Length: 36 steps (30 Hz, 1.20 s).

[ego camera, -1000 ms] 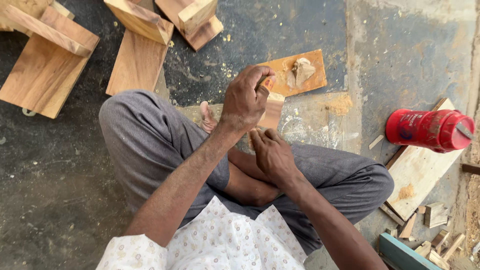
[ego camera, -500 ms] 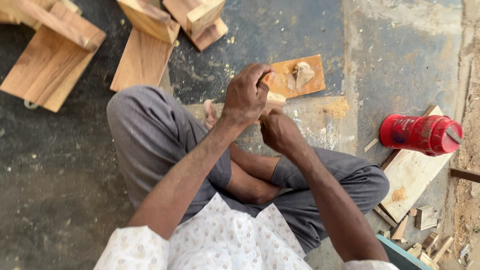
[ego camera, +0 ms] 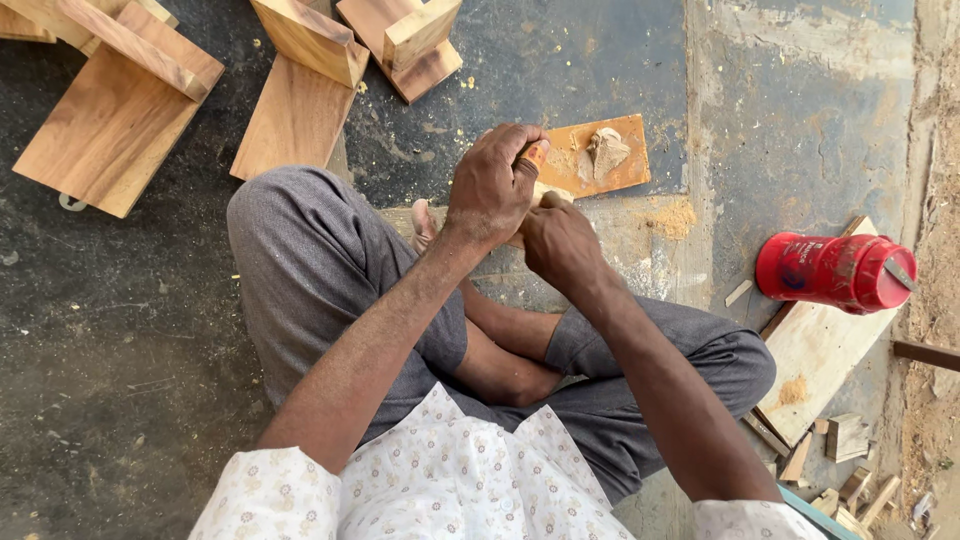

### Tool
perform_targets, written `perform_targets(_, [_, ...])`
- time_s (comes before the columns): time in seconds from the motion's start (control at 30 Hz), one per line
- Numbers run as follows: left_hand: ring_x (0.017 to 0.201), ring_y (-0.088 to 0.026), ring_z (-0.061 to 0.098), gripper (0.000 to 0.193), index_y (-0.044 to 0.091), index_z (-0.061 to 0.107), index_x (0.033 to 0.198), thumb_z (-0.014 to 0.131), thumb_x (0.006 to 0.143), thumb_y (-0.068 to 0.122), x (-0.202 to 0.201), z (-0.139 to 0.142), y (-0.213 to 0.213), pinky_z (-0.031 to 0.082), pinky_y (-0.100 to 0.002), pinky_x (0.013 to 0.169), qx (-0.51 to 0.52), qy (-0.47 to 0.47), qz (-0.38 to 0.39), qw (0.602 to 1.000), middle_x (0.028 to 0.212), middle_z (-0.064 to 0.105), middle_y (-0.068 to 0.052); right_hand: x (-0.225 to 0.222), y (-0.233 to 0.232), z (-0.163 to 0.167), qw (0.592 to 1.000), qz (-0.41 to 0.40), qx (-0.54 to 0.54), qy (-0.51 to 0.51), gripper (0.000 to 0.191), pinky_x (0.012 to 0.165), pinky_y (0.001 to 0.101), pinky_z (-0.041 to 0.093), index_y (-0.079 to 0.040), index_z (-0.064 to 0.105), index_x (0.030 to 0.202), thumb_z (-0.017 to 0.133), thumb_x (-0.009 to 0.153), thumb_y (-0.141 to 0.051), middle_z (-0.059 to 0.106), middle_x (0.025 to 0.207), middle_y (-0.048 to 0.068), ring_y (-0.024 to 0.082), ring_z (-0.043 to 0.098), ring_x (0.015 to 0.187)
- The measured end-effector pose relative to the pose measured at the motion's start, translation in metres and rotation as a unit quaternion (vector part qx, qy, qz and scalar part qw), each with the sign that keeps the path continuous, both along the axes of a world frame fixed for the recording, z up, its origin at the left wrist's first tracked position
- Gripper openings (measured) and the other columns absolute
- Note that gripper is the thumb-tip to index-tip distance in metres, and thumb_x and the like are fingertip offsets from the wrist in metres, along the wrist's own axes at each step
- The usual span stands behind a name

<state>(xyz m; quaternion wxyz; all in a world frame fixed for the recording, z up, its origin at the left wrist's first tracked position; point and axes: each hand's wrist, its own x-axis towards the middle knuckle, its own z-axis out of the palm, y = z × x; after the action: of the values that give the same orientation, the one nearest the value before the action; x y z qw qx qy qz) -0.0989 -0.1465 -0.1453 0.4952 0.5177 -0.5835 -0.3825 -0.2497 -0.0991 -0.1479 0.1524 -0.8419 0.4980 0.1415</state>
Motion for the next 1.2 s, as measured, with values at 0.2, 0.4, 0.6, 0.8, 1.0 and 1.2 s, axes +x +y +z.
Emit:
perform_targets(0.2, [0.101, -0.031, 0.07, 0.02, 0.005, 0.067, 0.113, 0.061, 0.103, 0.021, -0.01, 0.002, -0.002, 0.047, -0.05, 0.103, -0.012, -0.022, -0.007, 1.0, 0.106, 0.072, -0.01, -0.004, -0.001, 0.006, 0.997, 0.064, 0.036, -0.017, 0.023, 0.07, 0.0428, 0.059, -0.01, 0.076, 0.102, 0.061, 0.087, 0.0, 0.074, 0.086, 0.012, 0.028, 0.07, 0.081])
perform_targets(0.4, [0.103, -0.031, 0.069, 0.023, 0.007, 0.066, 0.118, 0.056, 0.101, 0.017, -0.002, -0.001, 0.003, 0.042, -0.053, 0.114, -0.006, -0.042, -0.004, 0.999, 0.111, 0.071, -0.009, -0.02, -0.03, 0.023, 0.993, 0.116, 0.011, -0.01, 0.032, 0.078, 0.043, 0.054, -0.017, 0.078, 0.107, 0.065, 0.082, -0.001, 0.075, 0.088, 0.005, 0.025, 0.066, 0.086])
perform_targets(0.6, [0.1, -0.024, 0.071, 0.022, 0.012, 0.068, 0.112, 0.057, 0.106, 0.029, 0.015, 0.002, -0.004, 0.043, -0.051, 0.11, 0.016, -0.031, -0.013, 0.999, 0.105, 0.074, -0.004, -0.004, -0.047, 0.009, 0.959, 0.28, 0.004, -0.045, 0.011, 0.101, 0.0438, 0.043, -0.021, 0.074, 0.096, 0.063, 0.096, -0.025, 0.071, 0.096, -0.002, 0.019, 0.063, 0.103])
perform_targets(0.8, [0.104, -0.022, 0.07, 0.022, 0.012, 0.069, 0.115, 0.057, 0.105, 0.027, 0.0, 0.002, -0.001, 0.034, -0.058, 0.113, 0.002, -0.055, -0.056, 0.997, 0.109, 0.074, -0.004, -0.004, -0.045, 0.008, 0.951, 0.293, -0.05, -0.085, 0.012, 0.099, 0.0404, 0.046, -0.013, 0.069, 0.097, 0.065, 0.093, -0.024, 0.067, 0.098, 0.003, 0.022, 0.062, 0.099])
perform_targets(1.0, [0.108, -0.023, 0.069, 0.022, 0.012, 0.068, 0.117, 0.057, 0.104, 0.025, -0.024, 0.003, -0.003, 0.036, -0.056, 0.113, -0.012, -0.067, -0.058, 0.996, 0.113, 0.074, -0.004, -0.051, -0.029, 0.058, 0.937, 0.278, 0.126, 0.169, 0.005, 0.092, 0.0349, 0.044, -0.023, 0.07, 0.093, 0.065, 0.094, -0.025, 0.069, 0.088, -0.005, 0.016, 0.058, 0.095])
perform_targets(1.2, [0.102, -0.023, 0.071, 0.023, 0.011, 0.07, 0.115, 0.059, 0.104, 0.028, -0.014, 0.002, -0.002, 0.036, -0.055, 0.114, 0.019, -0.068, -0.062, 0.996, 0.111, 0.075, -0.004, -0.061, -0.028, 0.074, 0.958, 0.286, -0.019, -0.011, 0.031, 0.086, 0.0348, 0.043, -0.026, 0.073, 0.112, 0.068, 0.083, -0.018, 0.072, 0.099, -0.009, 0.014, 0.06, 0.099])
